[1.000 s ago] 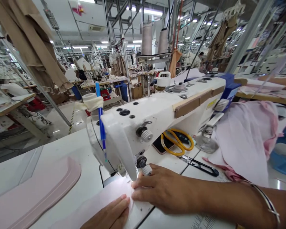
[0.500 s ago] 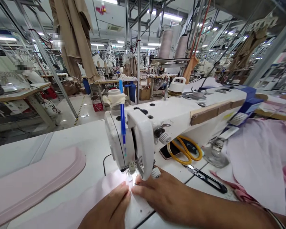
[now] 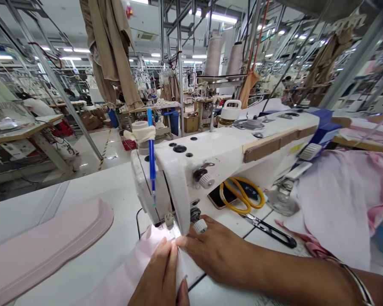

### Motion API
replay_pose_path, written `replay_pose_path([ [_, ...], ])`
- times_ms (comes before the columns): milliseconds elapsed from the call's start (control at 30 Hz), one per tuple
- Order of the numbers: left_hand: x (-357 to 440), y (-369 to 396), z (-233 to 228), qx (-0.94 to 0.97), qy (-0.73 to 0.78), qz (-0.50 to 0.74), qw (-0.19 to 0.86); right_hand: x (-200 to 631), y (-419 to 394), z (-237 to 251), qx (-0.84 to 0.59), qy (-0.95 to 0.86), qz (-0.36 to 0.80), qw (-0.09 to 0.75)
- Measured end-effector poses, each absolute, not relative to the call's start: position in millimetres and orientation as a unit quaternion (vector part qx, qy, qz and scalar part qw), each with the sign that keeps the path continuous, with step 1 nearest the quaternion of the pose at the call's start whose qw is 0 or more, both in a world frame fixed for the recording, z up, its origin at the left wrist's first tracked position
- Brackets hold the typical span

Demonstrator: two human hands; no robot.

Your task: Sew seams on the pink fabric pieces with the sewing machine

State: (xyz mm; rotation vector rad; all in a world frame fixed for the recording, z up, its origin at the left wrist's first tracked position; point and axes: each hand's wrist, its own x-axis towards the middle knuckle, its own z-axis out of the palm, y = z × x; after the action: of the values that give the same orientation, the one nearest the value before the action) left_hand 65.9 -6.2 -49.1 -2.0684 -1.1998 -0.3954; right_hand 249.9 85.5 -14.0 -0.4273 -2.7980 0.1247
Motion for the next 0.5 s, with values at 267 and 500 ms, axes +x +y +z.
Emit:
replay_pose_path([
  [267,18,-4,-3,-0.908,-0.376,-0.069,0.173,252,88,-10,-0.130,-0.976,0.069,0.160],
  [500,11,-8,-11,-0.913,-0.350,-0.079,0.193,251,90,-12,-0.136,-0.975,0.070,0.161],
])
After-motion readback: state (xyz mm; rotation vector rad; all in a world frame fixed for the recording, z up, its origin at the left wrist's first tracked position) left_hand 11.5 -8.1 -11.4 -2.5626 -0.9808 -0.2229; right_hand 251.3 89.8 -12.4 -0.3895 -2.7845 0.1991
